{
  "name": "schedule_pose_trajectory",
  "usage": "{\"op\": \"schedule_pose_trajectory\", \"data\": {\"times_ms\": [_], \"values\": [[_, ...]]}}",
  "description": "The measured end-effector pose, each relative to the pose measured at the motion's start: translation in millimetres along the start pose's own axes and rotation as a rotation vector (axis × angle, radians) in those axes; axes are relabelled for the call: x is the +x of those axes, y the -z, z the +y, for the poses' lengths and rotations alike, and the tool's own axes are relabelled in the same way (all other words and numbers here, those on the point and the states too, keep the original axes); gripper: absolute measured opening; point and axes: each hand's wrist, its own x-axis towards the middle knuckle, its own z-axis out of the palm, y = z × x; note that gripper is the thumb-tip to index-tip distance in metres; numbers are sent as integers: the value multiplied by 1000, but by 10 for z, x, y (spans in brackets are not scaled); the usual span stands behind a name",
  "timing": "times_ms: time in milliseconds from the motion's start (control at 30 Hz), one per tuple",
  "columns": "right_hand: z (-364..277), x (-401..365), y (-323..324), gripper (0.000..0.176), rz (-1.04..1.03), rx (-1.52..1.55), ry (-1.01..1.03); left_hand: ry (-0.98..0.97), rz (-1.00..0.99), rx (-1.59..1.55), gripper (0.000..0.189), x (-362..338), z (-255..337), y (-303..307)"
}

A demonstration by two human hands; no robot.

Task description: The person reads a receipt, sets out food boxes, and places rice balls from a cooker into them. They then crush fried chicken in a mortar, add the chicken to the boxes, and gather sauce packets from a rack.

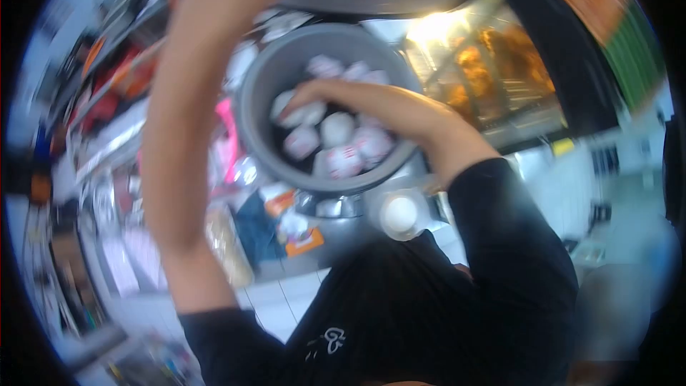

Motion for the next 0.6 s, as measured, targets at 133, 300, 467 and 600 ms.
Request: {"op": "schedule_pose_trajectory", "data": {"times_ms": [133, 300, 467, 600], "values": [[146, -150, -320, 73, 124, -260, 123, -173, -48, 39, 39, 96, -339, -134], [-107, -364, -436, 70, 324, -566, 273, -179, -40, 71, 41, 51, -262, -199], [-345, -858, -485, 71, 602, -763, 415, -123, -144, 76, 43, -38, -264, -30], [-241, -2422, -425, 73, 836, -635, 596, -65, -175, 39, 46, -385, 119, 325]]}}
